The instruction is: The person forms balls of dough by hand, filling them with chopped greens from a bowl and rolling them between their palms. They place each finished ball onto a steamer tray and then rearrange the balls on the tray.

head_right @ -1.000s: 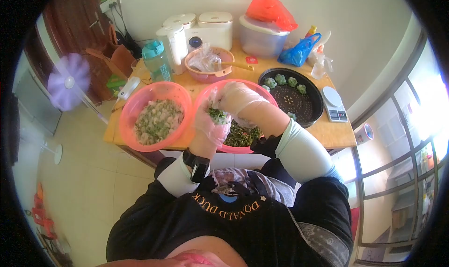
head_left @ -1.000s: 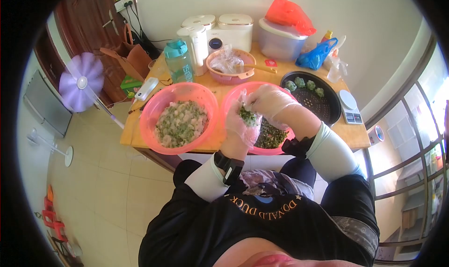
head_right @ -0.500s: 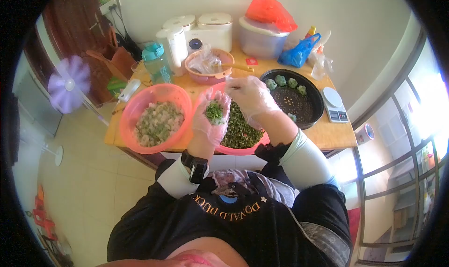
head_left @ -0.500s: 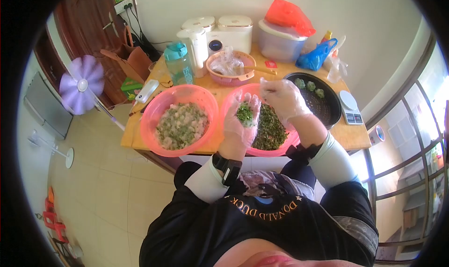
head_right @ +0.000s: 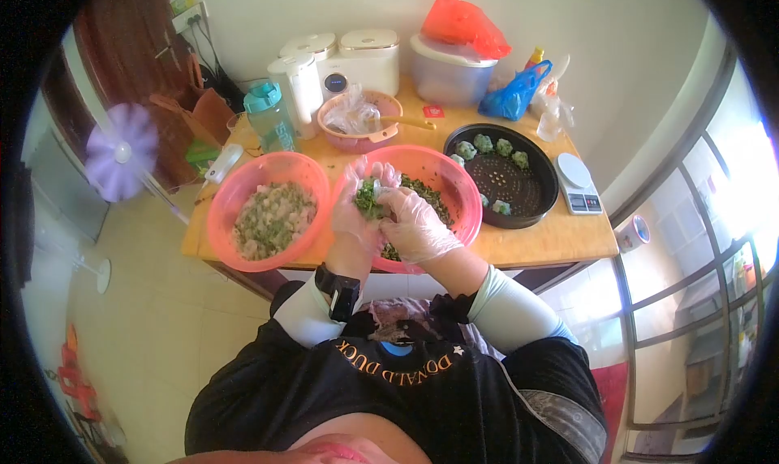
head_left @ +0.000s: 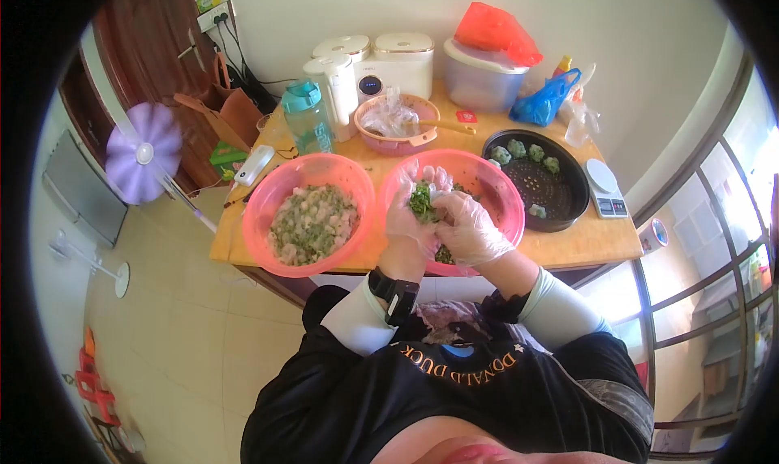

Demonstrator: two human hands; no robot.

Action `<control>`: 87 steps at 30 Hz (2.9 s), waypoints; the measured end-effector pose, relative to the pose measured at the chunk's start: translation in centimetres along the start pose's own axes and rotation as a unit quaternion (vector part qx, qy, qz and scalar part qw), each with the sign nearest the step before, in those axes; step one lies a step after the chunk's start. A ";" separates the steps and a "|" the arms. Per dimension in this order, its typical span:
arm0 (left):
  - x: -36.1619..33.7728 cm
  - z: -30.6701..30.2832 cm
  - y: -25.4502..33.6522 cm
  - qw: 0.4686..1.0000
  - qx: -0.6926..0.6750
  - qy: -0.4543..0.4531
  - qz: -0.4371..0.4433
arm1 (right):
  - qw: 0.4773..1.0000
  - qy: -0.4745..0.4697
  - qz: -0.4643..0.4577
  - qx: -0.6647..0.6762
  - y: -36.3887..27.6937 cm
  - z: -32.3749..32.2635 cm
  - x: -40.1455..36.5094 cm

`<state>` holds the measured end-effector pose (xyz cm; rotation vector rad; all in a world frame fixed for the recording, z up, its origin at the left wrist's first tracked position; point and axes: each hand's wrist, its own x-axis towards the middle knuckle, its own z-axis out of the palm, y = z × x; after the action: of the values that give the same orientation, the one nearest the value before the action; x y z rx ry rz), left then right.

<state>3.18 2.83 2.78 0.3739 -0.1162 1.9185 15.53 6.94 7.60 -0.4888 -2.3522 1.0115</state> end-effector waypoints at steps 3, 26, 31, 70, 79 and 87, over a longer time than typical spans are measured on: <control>-0.2 0.3 -0.4 1.000 0.010 0.001 0.025 | 0.999 0.008 -0.031 -0.002 0.1 0.2 0.3; -0.9 0.7 -0.4 0.982 0.087 0.157 0.054 | 1.000 -0.006 -0.018 0.002 -2.3 -0.6 2.2; -1.3 3.1 0.2 0.980 0.026 0.177 0.087 | 0.998 0.011 0.056 0.008 -3.9 -2.2 1.2; -1.4 -0.8 0.3 0.992 0.087 0.089 0.013 | 0.966 -0.067 -0.181 -0.171 -1.9 0.9 2.4; -1.8 1.3 0.0 0.988 0.090 0.120 0.017 | 0.994 -0.059 -0.066 -0.066 -2.0 0.5 3.0; -1.3 0.3 0.3 0.980 0.100 0.160 0.061 | 0.999 -0.011 -0.026 -0.027 -3.1 0.1 2.4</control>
<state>3.40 1.46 2.68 0.1891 0.2730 2.0922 13.24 6.06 10.64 -0.4360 -2.4056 0.9356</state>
